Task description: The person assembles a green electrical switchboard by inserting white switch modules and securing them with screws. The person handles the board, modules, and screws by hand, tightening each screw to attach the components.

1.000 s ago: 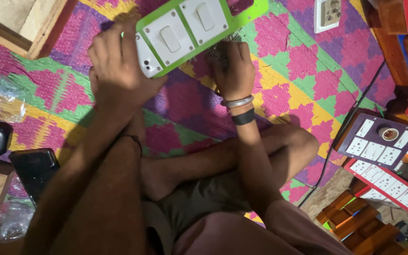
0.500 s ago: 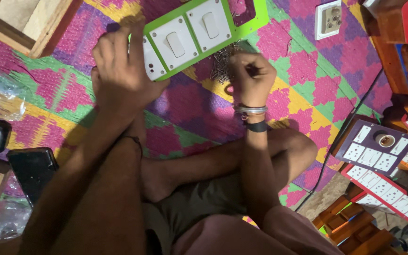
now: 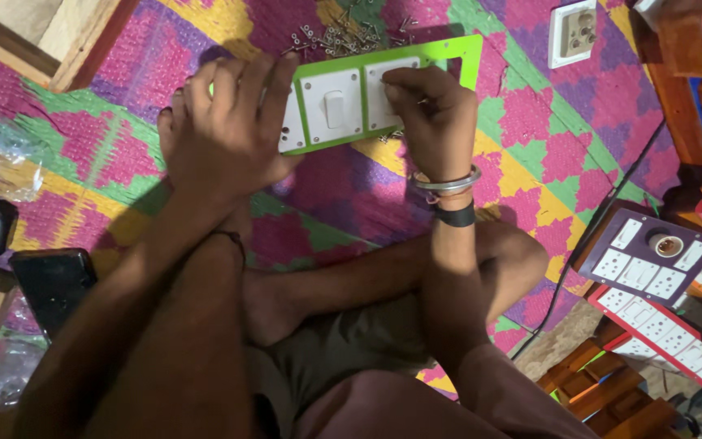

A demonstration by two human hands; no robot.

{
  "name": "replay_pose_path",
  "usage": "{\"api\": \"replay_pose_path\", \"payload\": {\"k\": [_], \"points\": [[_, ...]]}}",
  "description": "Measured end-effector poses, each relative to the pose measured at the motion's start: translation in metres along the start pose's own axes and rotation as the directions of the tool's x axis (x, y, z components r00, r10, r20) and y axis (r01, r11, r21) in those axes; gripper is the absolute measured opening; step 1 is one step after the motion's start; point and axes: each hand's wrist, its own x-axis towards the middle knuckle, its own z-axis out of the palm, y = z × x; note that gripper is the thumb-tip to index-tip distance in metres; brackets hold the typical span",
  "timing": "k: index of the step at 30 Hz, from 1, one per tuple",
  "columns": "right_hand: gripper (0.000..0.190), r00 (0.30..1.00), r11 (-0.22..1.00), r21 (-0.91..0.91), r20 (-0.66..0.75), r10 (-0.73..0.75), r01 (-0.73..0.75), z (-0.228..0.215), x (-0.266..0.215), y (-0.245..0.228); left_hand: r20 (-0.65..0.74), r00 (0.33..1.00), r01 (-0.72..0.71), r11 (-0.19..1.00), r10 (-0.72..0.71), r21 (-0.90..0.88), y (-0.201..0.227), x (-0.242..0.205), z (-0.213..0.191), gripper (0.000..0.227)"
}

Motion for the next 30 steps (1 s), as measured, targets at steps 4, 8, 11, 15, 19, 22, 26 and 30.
{"api": "replay_pose_path", "payload": {"k": [4, 8, 11, 15, 19, 22, 26, 30], "points": [[0.014, 0.974, 0.958, -0.184, -0.021, -0.227, 0.219, 0.007, -0.001, -0.004, 0.05, 0.999, 0.002, 0.999, -0.004, 0.035, 0.001, 0.0, -0.003, 0.091], [0.013, 0.971, 0.94, -0.272, -0.063, -0.229, 0.204, 0.012, 0.001, -0.001, 0.066, 0.998, -0.025, 0.997, 0.02, 0.079, 0.001, -0.001, -0.005, 0.089], [0.022, 0.987, 0.99, -0.124, -0.139, -0.081, 0.063, 0.012, 0.005, 0.005, 0.03, 0.996, -0.084, 0.996, 0.082, 0.04, -0.002, -0.002, -0.004, 0.082], [0.027, 0.999, 0.992, 0.125, 0.04, 0.024, -0.029, 0.0, 0.01, 0.007, -0.032, 0.993, -0.113, 0.992, 0.115, 0.06, 0.0, 0.0, -0.004, 0.072], [0.037, 0.996, 0.997, -0.046, 0.066, 0.058, -0.055, -0.007, 0.009, 0.005, -0.049, 0.992, -0.111, 0.986, 0.118, 0.126, 0.002, 0.0, -0.006, 0.064], [0.035, 0.987, 0.981, -0.19, 0.16, -0.005, 0.036, -0.017, 0.007, 0.005, -0.05, 0.987, -0.146, 0.98, 0.154, 0.134, 0.005, -0.001, -0.004, 0.064], [0.028, 0.982, 0.985, -0.154, 0.18, -0.05, 0.078, -0.02, 0.007, 0.008, -0.011, 0.981, -0.187, 0.956, 0.194, 0.227, 0.007, 0.002, 0.003, 0.053], [0.028, 0.993, 0.985, -0.169, 0.12, -0.014, 0.035, -0.014, 0.005, 0.011, -0.029, 0.983, -0.171, 0.96, 0.182, 0.222, 0.008, 0.004, 0.004, 0.048]]}}
